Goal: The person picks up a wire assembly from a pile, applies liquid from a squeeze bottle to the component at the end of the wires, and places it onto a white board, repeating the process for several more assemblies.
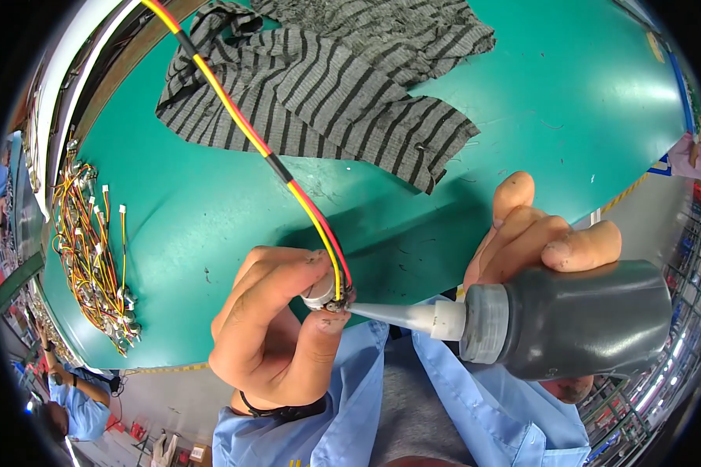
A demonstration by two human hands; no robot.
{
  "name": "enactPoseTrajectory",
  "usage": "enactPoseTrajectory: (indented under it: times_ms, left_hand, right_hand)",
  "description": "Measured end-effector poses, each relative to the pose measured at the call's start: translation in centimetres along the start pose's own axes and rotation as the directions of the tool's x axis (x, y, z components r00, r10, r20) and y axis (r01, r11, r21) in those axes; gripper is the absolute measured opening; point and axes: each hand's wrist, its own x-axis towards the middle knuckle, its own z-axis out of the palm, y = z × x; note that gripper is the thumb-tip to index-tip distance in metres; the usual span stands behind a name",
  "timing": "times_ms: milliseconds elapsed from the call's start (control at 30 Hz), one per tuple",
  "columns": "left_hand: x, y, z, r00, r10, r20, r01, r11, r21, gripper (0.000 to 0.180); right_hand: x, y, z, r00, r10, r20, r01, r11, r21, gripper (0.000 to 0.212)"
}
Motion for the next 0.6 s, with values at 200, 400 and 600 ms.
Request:
enactPoseTrajectory:
  times_ms: [200, 400, 600]
  left_hand:
    - [-0.1, 0.2, 0.1, 1.000, -0.021, 0.000, 0.021, 1.000, 0.021, 0.029]
    - [0.0, 0.5, -0.2, 0.998, -0.052, 0.021, 0.051, 0.998, 0.020, 0.030]
    - [0.1, 0.4, 0.2, 1.000, -0.029, -0.002, 0.029, 0.999, -0.025, 0.029]
  right_hand:
    - [-0.1, 0.1, -0.4, 0.999, 0.023, 0.046, -0.022, 1.000, -0.009, 0.070]
    - [0.8, -0.3, -1.0, 0.988, 0.057, 0.142, -0.052, 0.998, -0.037, 0.070]
    - [1.0, -0.3, -1.4, 0.976, 0.086, 0.200, -0.080, 0.996, -0.035, 0.067]
